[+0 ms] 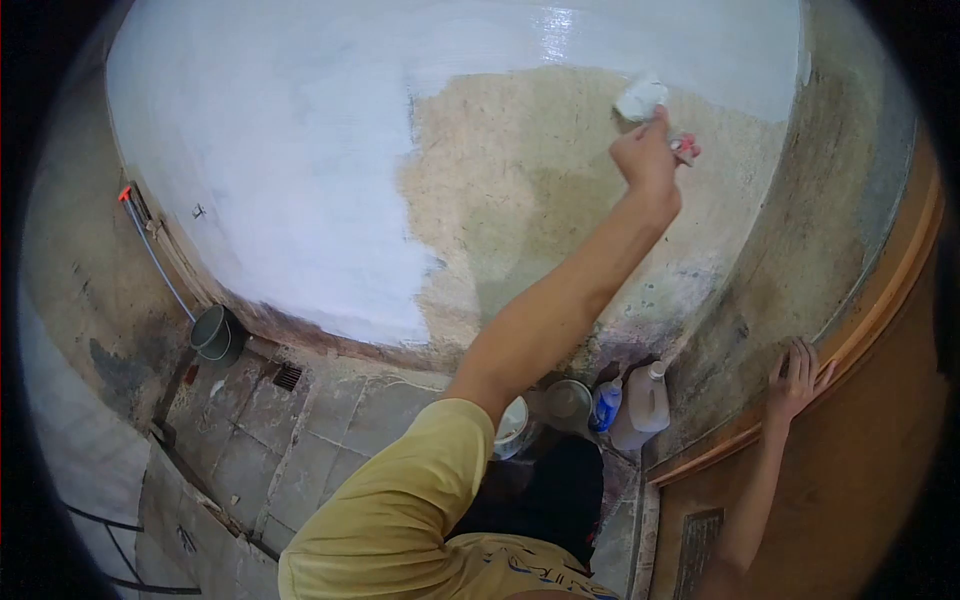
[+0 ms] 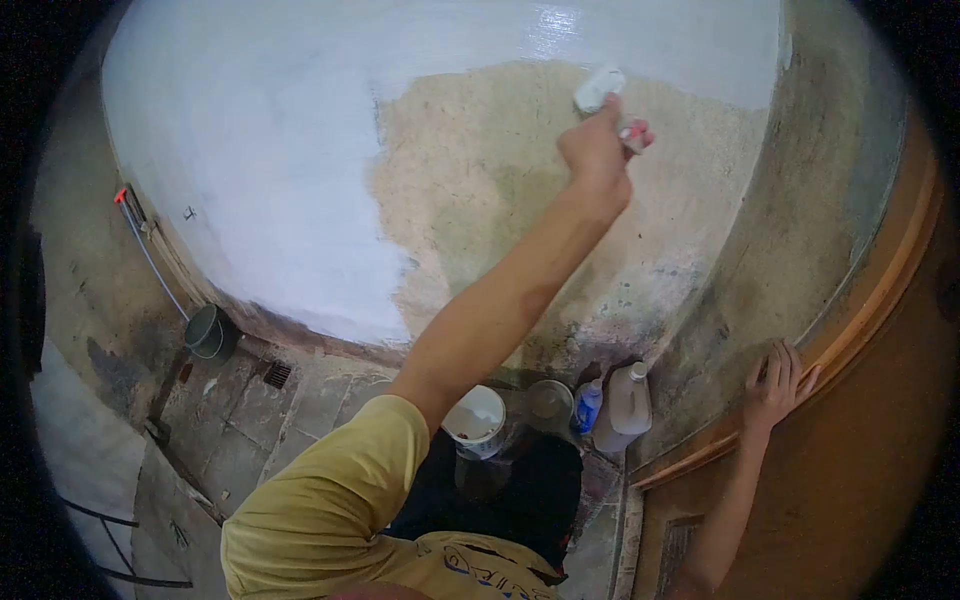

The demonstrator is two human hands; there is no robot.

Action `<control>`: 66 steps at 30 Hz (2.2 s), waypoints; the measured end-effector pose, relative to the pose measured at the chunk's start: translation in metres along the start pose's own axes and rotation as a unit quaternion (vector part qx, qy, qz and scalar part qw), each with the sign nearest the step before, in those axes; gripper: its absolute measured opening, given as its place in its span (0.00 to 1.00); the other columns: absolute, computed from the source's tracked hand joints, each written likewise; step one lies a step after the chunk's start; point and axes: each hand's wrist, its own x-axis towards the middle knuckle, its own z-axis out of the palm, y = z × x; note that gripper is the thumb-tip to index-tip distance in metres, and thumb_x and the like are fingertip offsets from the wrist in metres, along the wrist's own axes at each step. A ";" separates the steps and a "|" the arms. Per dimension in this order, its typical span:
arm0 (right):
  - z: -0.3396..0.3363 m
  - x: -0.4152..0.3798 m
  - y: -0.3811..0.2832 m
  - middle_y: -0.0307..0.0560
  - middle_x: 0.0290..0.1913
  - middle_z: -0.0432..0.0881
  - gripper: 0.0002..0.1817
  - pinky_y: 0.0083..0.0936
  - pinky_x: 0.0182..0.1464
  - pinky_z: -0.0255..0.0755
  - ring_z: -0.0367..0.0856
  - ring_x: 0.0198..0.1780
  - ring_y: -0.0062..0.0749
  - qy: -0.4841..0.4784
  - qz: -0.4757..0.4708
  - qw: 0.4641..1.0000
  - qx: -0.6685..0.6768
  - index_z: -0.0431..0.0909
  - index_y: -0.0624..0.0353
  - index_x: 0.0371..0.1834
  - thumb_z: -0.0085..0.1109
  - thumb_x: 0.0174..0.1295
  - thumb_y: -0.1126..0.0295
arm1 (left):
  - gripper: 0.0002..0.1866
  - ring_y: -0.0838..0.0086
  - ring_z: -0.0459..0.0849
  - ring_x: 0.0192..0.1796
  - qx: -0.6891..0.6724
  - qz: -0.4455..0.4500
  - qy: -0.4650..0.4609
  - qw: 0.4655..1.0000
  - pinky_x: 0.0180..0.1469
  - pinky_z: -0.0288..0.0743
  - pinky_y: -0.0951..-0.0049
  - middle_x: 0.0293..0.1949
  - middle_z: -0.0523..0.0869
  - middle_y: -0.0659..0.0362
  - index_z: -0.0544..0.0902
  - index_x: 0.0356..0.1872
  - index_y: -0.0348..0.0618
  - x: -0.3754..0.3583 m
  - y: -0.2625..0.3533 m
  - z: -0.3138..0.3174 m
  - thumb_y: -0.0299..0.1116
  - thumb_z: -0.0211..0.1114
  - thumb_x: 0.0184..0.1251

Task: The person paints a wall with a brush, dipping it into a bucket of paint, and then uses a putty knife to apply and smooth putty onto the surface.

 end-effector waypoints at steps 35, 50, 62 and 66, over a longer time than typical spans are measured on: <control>0.006 -0.004 0.002 0.33 0.48 0.84 0.10 0.46 0.75 0.48 0.79 0.56 0.28 0.017 -0.007 1.000 -0.007 0.82 0.51 0.42 0.63 0.56 0.73 | 0.07 0.51 0.85 0.38 0.002 0.142 -0.036 0.989 0.42 0.80 0.47 0.34 0.85 0.47 0.79 0.38 0.42 0.151 0.116 -0.066 0.33 0.65 0.66; 0.007 -0.006 0.005 0.33 0.46 0.85 0.07 0.47 0.76 0.47 0.80 0.54 0.26 0.010 -0.006 1.000 -0.001 0.83 0.50 0.39 0.65 0.57 0.70 | 0.10 0.66 0.80 0.27 0.061 -0.005 -0.048 0.997 0.29 0.81 0.64 0.35 0.78 0.53 0.76 0.42 0.28 0.009 -0.028 0.004 0.26 0.62 0.67; 0.001 -0.001 0.000 0.33 0.46 0.85 0.07 0.47 0.75 0.50 0.79 0.55 0.27 -0.003 -0.008 1.000 -0.013 0.83 0.51 0.39 0.65 0.58 0.71 | 0.11 0.65 0.82 0.30 0.049 0.121 -0.003 0.991 0.30 0.78 0.71 0.33 0.80 0.52 0.73 0.46 0.29 0.049 0.119 -0.104 0.28 0.57 0.72; 0.005 -0.003 0.002 0.33 0.47 0.85 0.07 0.47 0.74 0.50 0.80 0.55 0.27 -0.006 -0.006 1.000 -0.025 0.83 0.52 0.39 0.65 0.57 0.72 | 0.10 0.63 0.85 0.34 0.077 0.206 0.062 0.973 0.31 0.82 0.72 0.35 0.81 0.51 0.73 0.46 0.28 0.070 0.199 -0.122 0.28 0.55 0.73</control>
